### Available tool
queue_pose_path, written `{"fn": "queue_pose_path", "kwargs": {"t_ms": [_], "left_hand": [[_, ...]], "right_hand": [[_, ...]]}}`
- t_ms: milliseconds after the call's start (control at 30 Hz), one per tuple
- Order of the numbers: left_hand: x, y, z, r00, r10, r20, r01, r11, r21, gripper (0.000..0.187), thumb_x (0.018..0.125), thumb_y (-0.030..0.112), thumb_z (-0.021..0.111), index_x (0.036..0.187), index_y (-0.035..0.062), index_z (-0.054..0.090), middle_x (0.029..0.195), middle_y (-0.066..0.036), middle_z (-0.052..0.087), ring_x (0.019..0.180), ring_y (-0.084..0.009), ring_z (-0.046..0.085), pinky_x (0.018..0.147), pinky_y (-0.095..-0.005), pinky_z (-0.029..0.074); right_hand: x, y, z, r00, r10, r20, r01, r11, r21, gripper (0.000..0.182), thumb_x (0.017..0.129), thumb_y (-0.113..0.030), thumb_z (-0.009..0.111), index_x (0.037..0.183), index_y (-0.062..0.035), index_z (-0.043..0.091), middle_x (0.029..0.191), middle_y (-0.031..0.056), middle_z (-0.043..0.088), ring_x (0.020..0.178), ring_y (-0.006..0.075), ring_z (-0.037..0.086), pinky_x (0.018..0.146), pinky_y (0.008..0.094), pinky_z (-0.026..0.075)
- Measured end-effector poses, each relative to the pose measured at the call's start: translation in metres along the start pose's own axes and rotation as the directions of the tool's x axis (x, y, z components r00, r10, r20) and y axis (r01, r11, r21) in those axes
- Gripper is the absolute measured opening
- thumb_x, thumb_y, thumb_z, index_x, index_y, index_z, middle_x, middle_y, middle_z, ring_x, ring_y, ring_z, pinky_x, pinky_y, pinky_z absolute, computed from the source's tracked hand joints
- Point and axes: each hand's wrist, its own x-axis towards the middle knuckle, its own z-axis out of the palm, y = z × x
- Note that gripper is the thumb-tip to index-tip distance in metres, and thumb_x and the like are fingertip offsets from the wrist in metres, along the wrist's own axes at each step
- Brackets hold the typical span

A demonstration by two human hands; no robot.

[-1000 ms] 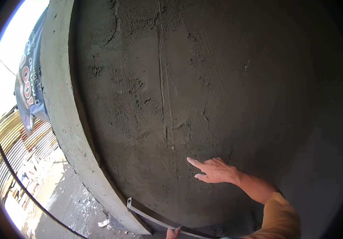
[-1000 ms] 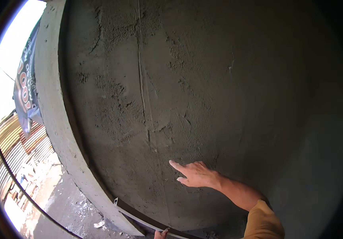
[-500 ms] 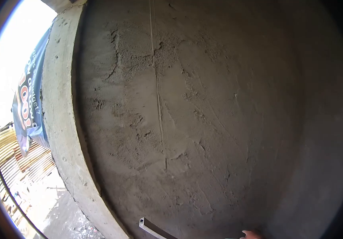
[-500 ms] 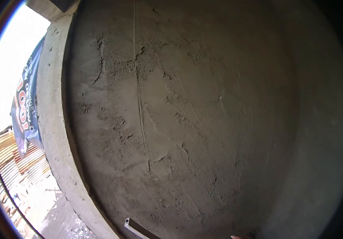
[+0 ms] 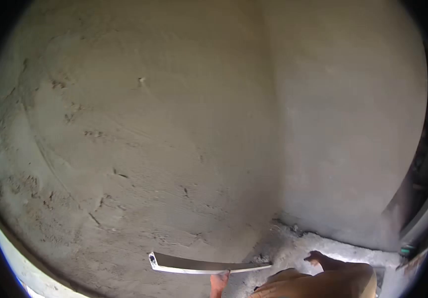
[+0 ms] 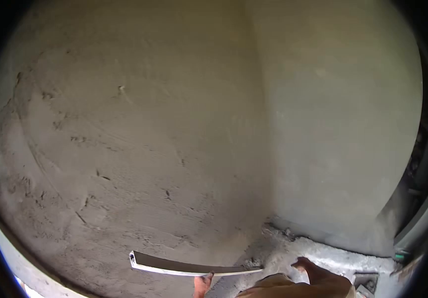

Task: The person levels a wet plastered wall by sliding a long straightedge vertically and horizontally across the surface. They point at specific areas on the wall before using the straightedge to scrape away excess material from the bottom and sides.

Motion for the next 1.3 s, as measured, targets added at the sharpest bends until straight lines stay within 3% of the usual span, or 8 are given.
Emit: {"fn": "queue_pose_path", "kwargs": {"t_ms": [200, 567, 667, 800, 900, 967, 1200, 1300], "left_hand": [[0.013, 0.025, 0.046, 0.997, -0.058, -0.05, 0.054, 0.996, -0.072, 0.046, 0.077, 0.018, 0.077, 0.112, -0.005, 0.058, 0.11, -0.022, 0.065, 0.102, -0.0334, 0.062, 0.091, -0.0374, 0.046], [0.045, 0.04, 0.12, 0.967, -0.103, -0.232, 0.085, 0.992, -0.088, 0.069, 0.08, 0.009, 0.069, 0.133, -0.0021, 0.027, 0.119, -0.021, 0.056, 0.106, -0.0285, 0.058, 0.094, -0.0361, 0.045], [0.046, 0.068, 0.136, 0.953, 0.041, -0.299, -0.114, 0.967, -0.23, 0.061, 0.083, 0.002, 0.062, 0.133, -0.0054, 0.027, 0.12, -0.021, 0.052, 0.109, -0.0296, 0.054, 0.098, -0.0378, 0.041], [0.043, 0.081, 0.128, 0.992, -0.072, -0.106, 0.061, 0.993, -0.103, 0.031, 0.09, 0.008, 0.058, 0.116, -0.0055, 0.048, 0.108, -0.015, 0.057, 0.099, -0.0241, 0.054, 0.092, -0.0357, 0.043], [0.035, 0.087, 0.145, 0.963, -0.032, -0.267, -0.002, 0.992, -0.126, 0.029, 0.093, 0.008, 0.058, 0.116, -0.0039, 0.046, 0.102, -0.009, 0.057, 0.092, -0.0166, 0.053, 0.085, -0.0316, 0.045], [0.026, 0.087, 0.144, 0.969, -0.133, -0.209, 0.054, 0.936, -0.347, 0.032, 0.093, 0.009, 0.06, 0.118, -0.0034, 0.044, 0.103, -0.009, 0.057, 0.091, -0.0144, 0.054, 0.083, -0.0289, 0.045], [-0.012, 0.125, 0.136, 0.932, -0.311, -0.186, 0.26, 0.932, -0.252, 0.027, 0.095, 0.007, 0.057, 0.119, 0.0012, 0.045, 0.104, -0.005, 0.059, 0.093, -0.0117, 0.056, 0.083, -0.0262, 0.047], [-0.045, 0.089, 0.12, 0.95, -0.263, -0.167, 0.213, 0.94, -0.266, 0.037, 0.094, 0.018, 0.064, 0.124, 0.0032, 0.049, 0.112, -0.009, 0.062, 0.099, -0.0183, 0.063, 0.084, -0.0382, 0.053]], "right_hand": [[-0.028, -0.036, -0.055, 0.991, -0.104, -0.084, 0.108, 0.993, 0.043, 0.073, 0.078, -0.041, 0.075, 0.136, -0.0074, 0.046, 0.103, 0.0181, 0.066, 0.088, 0.0298, 0.069, 0.073, 0.0459, 0.06], [0.028, 0.104, -0.161, 0.998, 0.057, 0.01, -0.058, 0.989, 0.138, 0.045, 0.084, -0.033, 0.07, 0.114, -0.0008, 0.06, 0.102, 0.0179, 0.064, 0.095, 0.0329, 0.067, 0.071, 0.0459, 0.06], [0.027, 0.131, -0.184, 0.997, 0.059, -0.053, -0.049, 0.985, 0.167, 0.04, 0.081, -0.036, 0.074, 0.097, -0.002, 0.061, 0.085, 0.0145, 0.065, 0.075, 0.0277, 0.066, 0.062, 0.0435, 0.059], [0.036, 0.211, -0.171, 0.986, 0.114, -0.124, -0.046, 0.891, 0.453, 0.03, 0.078, -0.028, 0.077, 0.084, -0.0067, 0.056, 0.066, 0.0098, 0.059, 0.054, 0.0222, 0.059, 0.049, 0.0406, 0.053], [0.007, 0.214, -0.169, 0.978, 0.181, -0.104, -0.113, 0.876, 0.468, 0.046, 0.084, -0.026, 0.069, 0.121, -0.0045, 0.054, 0.096, 0.0126, 0.064, 0.075, 0.0265, 0.065, 0.061, 0.043, 0.058], [-0.004, 0.224, -0.164, 0.967, 0.247, -0.068, -0.18, 0.843, 0.506, 0.049, 0.084, -0.027, 0.069, 0.126, -0.0067, 0.053, 0.1, 0.0126, 0.064, 0.079, 0.028, 0.065, 0.066, 0.0446, 0.058], [-0.034, 0.257, -0.151, 0.954, 0.299, 0.003, -0.255, 0.807, 0.532, 0.048, 0.09, -0.033, 0.064, 0.13, -0.0095, 0.051, 0.114, 0.0123, 0.06, 0.093, 0.0328, 0.063, 0.076, 0.0487, 0.055], [-0.035, 0.267, -0.151, 0.95, 0.313, 0.009, -0.269, 0.802, 0.534, 0.047, 0.09, -0.035, 0.063, 0.128, -0.0106, 0.052, 0.115, 0.0094, 0.059, 0.093, 0.0314, 0.063, 0.077, 0.0476, 0.055]]}}
